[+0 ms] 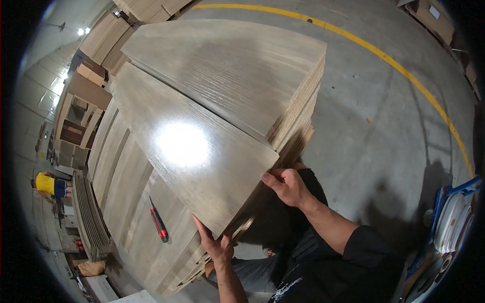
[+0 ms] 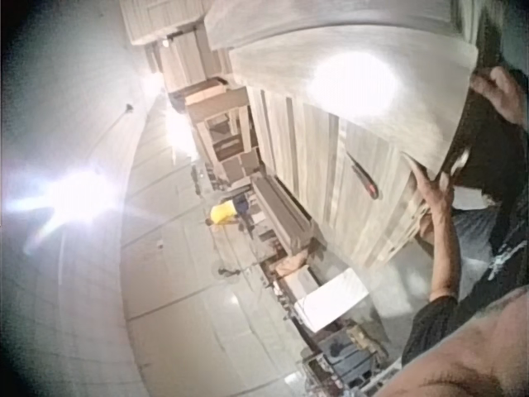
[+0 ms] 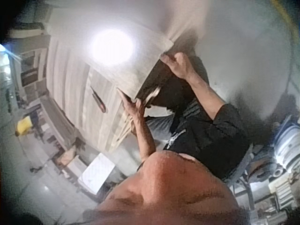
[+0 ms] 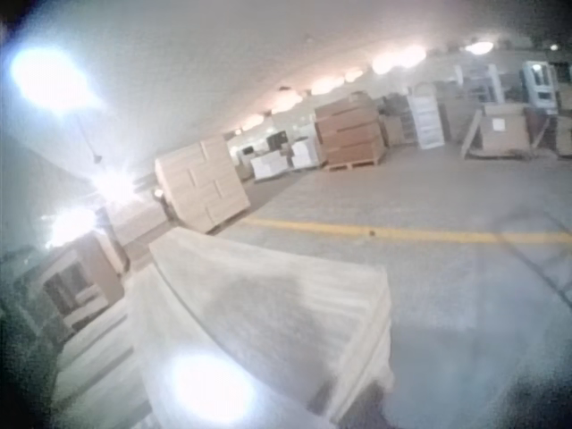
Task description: Trimming or scoring the edges of wooden laminate panels using a utility knife in a factory setting.
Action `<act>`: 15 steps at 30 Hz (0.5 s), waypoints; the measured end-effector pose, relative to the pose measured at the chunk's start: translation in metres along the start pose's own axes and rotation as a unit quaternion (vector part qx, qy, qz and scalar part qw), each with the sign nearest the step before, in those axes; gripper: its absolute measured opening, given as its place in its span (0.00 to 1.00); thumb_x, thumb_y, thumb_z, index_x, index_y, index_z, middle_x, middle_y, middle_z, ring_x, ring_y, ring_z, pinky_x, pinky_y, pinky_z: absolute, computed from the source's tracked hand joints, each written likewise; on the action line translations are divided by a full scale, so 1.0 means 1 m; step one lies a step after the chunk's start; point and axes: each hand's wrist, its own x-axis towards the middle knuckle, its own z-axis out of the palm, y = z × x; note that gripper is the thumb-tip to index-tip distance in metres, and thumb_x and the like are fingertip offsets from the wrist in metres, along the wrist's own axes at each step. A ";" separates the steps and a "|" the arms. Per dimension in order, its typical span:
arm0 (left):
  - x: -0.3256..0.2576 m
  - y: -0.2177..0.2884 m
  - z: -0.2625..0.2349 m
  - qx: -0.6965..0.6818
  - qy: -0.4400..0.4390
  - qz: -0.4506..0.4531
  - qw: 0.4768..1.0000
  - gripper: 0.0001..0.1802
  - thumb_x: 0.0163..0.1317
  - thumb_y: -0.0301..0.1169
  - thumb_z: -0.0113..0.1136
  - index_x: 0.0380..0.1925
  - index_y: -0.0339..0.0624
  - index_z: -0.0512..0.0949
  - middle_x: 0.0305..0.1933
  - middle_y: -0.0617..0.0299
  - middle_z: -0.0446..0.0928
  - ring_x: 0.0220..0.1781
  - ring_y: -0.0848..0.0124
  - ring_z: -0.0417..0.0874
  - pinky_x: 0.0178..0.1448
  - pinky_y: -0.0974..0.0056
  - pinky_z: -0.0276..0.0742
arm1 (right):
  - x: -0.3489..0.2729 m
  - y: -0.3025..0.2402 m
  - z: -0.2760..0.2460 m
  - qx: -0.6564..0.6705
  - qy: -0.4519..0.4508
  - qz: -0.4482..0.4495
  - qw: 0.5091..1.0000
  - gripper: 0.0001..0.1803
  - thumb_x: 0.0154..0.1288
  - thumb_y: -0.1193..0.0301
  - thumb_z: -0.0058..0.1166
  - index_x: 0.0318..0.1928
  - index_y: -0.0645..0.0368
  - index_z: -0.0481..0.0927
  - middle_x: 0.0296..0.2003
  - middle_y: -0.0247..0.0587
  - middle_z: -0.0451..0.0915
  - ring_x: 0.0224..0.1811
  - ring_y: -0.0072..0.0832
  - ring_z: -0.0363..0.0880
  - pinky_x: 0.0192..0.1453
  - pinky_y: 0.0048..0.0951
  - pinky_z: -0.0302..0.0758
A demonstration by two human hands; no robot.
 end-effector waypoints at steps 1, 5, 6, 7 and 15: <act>0.000 -0.002 0.001 -0.007 0.008 0.018 1.000 0.58 0.61 0.29 0.74 0.80 0.33 0.43 0.77 0.46 0.64 0.74 0.61 0.69 0.76 0.60 0.64 | 0.000 0.000 -0.001 0.006 -0.004 0.013 1.000 0.28 0.76 0.50 0.55 0.38 0.68 0.84 0.26 0.29 0.76 0.33 0.18 0.69 0.38 0.26 0.71; 0.001 0.002 0.006 0.000 0.030 0.027 0.999 0.54 0.62 0.28 0.72 0.79 0.30 0.46 0.75 0.46 0.67 0.72 0.62 0.72 0.75 0.61 0.66 | 0.002 0.009 0.002 0.039 0.010 -0.001 0.999 0.26 0.76 0.53 0.55 0.38 0.69 0.84 0.26 0.30 0.77 0.33 0.17 0.70 0.39 0.25 0.71; 0.001 0.000 0.005 -0.001 0.031 0.028 0.999 0.54 0.62 0.28 0.72 0.79 0.30 0.46 0.75 0.46 0.67 0.72 0.62 0.72 0.75 0.61 0.66 | 0.002 0.007 0.003 0.038 0.009 -0.002 0.999 0.26 0.76 0.53 0.55 0.38 0.69 0.84 0.26 0.30 0.77 0.33 0.17 0.70 0.39 0.25 0.71; 0.002 -0.003 0.005 0.002 0.038 0.044 0.998 0.52 0.63 0.27 0.71 0.79 0.29 0.48 0.75 0.46 0.68 0.71 0.62 0.73 0.74 0.61 0.67 | 0.003 0.002 0.004 0.025 0.008 0.008 1.000 0.25 0.76 0.54 0.55 0.38 0.69 0.84 0.26 0.30 0.78 0.34 0.17 0.70 0.40 0.25 0.72; -0.001 0.001 0.016 -0.091 0.085 0.032 0.992 0.42 0.62 0.19 0.69 0.74 0.24 0.60 0.72 0.47 0.71 0.69 0.62 0.74 0.74 0.62 0.66 | 0.005 -0.011 0.010 0.012 0.014 0.013 1.000 0.21 0.76 0.59 0.54 0.36 0.69 0.82 0.26 0.32 0.77 0.33 0.19 0.70 0.42 0.26 0.72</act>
